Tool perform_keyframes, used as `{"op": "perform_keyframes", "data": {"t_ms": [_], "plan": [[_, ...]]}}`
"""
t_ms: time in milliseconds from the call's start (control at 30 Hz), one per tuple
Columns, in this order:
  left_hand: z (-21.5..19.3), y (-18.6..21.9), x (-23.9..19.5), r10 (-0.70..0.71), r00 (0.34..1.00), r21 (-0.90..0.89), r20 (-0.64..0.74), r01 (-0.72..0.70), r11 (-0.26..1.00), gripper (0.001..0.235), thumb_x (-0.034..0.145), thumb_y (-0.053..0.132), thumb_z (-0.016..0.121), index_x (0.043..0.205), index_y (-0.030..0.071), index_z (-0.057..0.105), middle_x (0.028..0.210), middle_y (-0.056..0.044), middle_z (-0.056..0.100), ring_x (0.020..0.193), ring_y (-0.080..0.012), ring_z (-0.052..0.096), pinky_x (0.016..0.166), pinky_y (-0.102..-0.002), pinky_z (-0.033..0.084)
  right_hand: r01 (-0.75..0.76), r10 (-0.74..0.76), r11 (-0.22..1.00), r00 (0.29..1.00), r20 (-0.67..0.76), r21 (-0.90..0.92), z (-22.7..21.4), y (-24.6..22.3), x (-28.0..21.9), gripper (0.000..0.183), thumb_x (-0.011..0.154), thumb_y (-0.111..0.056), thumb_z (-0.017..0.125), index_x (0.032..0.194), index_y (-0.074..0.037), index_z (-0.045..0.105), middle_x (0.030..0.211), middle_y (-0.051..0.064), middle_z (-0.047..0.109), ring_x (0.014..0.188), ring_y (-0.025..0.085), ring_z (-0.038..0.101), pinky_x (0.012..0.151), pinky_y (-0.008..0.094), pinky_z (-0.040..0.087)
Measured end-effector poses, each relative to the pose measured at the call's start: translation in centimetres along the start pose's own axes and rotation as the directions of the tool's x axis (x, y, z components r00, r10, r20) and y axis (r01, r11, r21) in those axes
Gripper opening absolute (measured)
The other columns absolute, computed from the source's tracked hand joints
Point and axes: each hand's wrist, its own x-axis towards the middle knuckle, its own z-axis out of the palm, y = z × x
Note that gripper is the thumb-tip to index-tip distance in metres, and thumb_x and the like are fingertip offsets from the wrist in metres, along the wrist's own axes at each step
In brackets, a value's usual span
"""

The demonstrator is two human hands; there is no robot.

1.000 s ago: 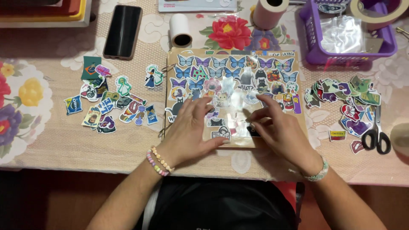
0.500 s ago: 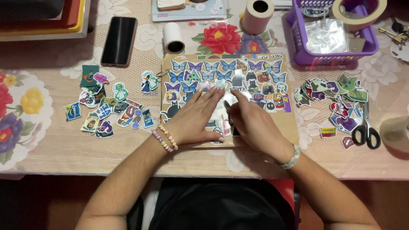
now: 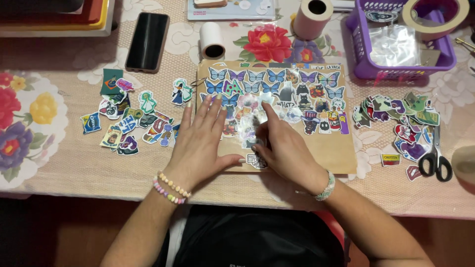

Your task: The person applies various stickers to a brown paper package, smoothing them down with their hands. They then use scissors to cut a small piece of tape and apply it to the package.

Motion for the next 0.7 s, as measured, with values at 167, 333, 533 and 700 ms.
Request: {"op": "perform_keyframes", "data": {"t_ms": [167, 333, 533, 700], "plan": [[1.5, 2.0, -0.7, -0.024, 0.999, -0.037, -0.038, 0.022, 0.999, 0.093, 0.085, 0.066, 0.064, 0.152, 0.007, 0.041, 0.161, -0.020, 0.032, 0.153, -0.0362, 0.017, 0.120, -0.059, 0.006, -0.099, 0.115, 0.979, 0.989, 0.088, -0.176, 0.4, -0.4, 1.1, 0.096, 0.079, -0.006, 0.073, 0.156, 0.003, 0.017, 0.096, 0.011, 0.074, 0.093, 0.038, 0.065, 0.078, 0.056, 0.054], [3.9, 2.2, 0.3, -0.064, 0.998, 0.050, -0.030, 0.065, 0.997, 0.090, 0.083, 0.073, 0.055, 0.150, 0.015, 0.042, 0.163, -0.014, 0.028, 0.154, -0.0314, 0.012, 0.121, -0.058, 0.004, -0.088, 0.121, 0.968, 0.984, 0.129, -0.236, 0.7, -0.2, 1.7, 0.093, 0.078, -0.004, 0.072, 0.155, 0.002, 0.021, 0.094, 0.010, 0.075, 0.088, 0.038, 0.067, 0.075, 0.055, 0.055], [4.1, 2.4, 0.3, -0.126, 0.992, 0.069, 0.018, 0.125, 0.990, 0.094, 0.082, 0.081, 0.047, 0.154, 0.022, 0.036, 0.163, -0.012, 0.027, 0.154, -0.0296, 0.010, 0.122, -0.056, -0.002, -0.110, 0.124, 0.986, 0.986, 0.111, -0.127, 0.0, -1.0, 1.4, 0.080, 0.083, 0.002, 0.065, 0.153, 0.003, 0.026, 0.091, 0.011, 0.075, 0.084, 0.038, 0.068, 0.075, 0.054, 0.054], [4.4, 2.4, 0.5, -0.145, 0.988, 0.085, 0.048, 0.141, 0.986, 0.093, 0.082, 0.079, 0.047, 0.154, 0.023, 0.035, 0.164, -0.011, 0.025, 0.154, -0.0293, 0.007, 0.122, -0.056, -0.001, -0.127, 0.140, 0.985, 0.983, 0.121, -0.114, 0.1, -1.2, 1.3, 0.080, 0.083, 0.002, 0.064, 0.153, 0.002, 0.025, 0.091, 0.011, 0.074, 0.085, 0.038, 0.069, 0.077, 0.055, 0.054]]}}
